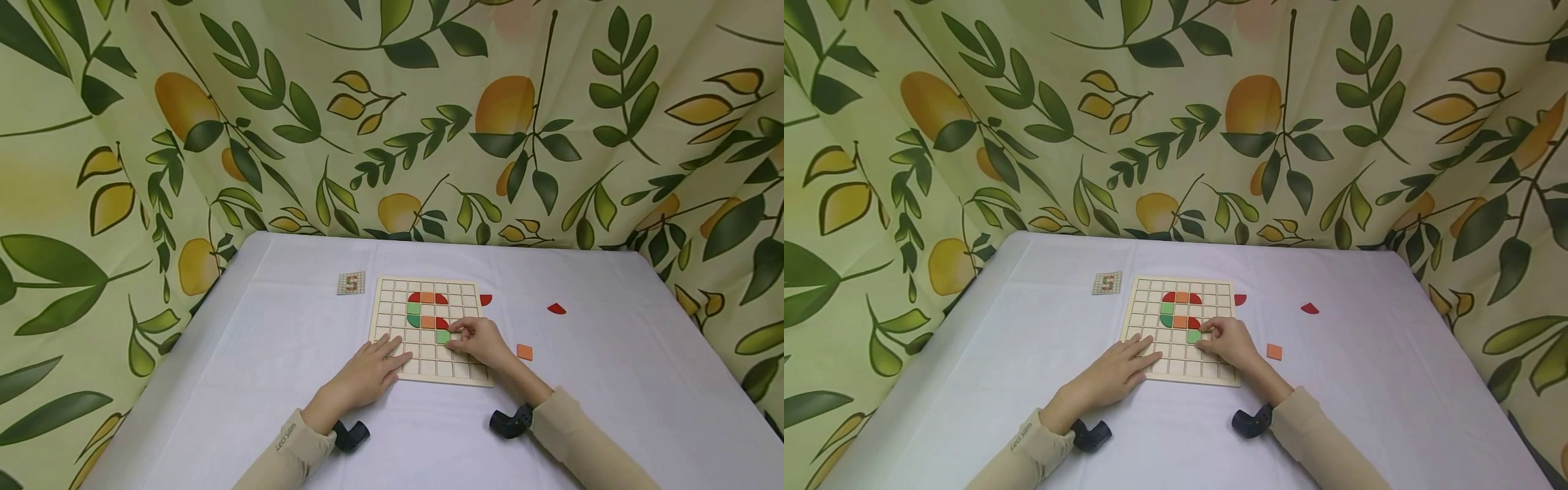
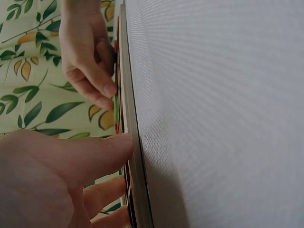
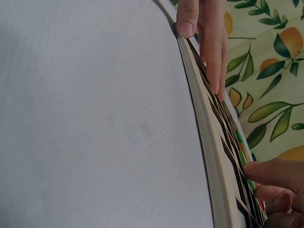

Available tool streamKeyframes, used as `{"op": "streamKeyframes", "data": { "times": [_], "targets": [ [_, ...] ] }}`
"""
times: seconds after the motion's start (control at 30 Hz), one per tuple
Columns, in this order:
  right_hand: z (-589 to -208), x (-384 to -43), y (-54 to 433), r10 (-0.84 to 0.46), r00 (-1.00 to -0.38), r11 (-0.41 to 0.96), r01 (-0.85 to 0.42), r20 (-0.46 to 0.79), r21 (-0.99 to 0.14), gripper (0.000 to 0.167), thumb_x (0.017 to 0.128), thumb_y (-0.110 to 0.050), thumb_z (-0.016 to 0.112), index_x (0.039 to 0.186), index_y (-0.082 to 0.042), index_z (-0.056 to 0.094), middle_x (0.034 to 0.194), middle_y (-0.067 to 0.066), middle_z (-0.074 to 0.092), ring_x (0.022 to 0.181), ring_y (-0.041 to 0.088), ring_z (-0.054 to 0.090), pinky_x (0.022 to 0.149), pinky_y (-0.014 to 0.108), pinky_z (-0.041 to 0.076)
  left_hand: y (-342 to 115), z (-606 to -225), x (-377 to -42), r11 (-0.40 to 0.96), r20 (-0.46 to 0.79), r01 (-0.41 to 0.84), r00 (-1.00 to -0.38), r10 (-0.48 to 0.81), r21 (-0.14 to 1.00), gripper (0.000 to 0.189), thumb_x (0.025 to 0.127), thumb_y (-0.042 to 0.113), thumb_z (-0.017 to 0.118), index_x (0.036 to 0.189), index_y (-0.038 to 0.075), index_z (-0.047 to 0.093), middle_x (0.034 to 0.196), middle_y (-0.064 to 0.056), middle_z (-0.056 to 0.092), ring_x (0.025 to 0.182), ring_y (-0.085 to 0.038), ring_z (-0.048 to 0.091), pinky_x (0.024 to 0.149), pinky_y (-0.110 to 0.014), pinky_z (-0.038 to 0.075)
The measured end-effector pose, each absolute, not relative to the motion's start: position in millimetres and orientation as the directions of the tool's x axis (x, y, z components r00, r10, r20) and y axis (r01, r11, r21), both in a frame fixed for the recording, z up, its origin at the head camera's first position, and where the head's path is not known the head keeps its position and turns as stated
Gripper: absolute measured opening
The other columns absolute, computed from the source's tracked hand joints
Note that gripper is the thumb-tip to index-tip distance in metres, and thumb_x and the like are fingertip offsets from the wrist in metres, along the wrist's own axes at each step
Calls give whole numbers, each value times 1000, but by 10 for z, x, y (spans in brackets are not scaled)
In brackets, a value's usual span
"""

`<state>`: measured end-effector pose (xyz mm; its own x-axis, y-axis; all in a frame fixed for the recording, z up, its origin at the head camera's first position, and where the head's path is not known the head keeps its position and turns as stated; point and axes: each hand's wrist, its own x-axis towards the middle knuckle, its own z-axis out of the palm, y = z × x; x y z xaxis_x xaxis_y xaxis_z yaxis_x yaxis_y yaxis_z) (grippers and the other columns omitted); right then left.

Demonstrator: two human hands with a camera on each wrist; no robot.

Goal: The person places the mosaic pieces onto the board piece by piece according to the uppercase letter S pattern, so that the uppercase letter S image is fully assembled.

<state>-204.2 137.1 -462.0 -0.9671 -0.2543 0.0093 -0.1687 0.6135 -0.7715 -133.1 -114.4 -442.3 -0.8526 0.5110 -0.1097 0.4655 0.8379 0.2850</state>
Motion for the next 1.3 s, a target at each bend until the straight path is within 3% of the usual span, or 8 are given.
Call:
{"op": "streamKeyframes", "data": {
  "times": [0.93,1.3],
  "targets": [
    [-4581,-1945,1534,-258,-966,593,-176,22,-786,20,80,-15,76,94,0,71,60,-3,47,55,1,38,51,17,32,-1159,-4412,-1324,821,-78,496,-841,535,283,42,100,23,48,142,19,50,156,-10,38,147,-33,32,118,-54,33],
    [-4555,-1963,1737,-195,-980,614,-144,27,-776,20,81,-13,75,95,1,72,61,-3,48,56,3,41,50,16,35,-1158,-4435,-1331,824,-83,495,-842,534,277,42,100,23,48,142,20,49,156,-9,38,147,-32,32,118,-54,32]
  ]
}}
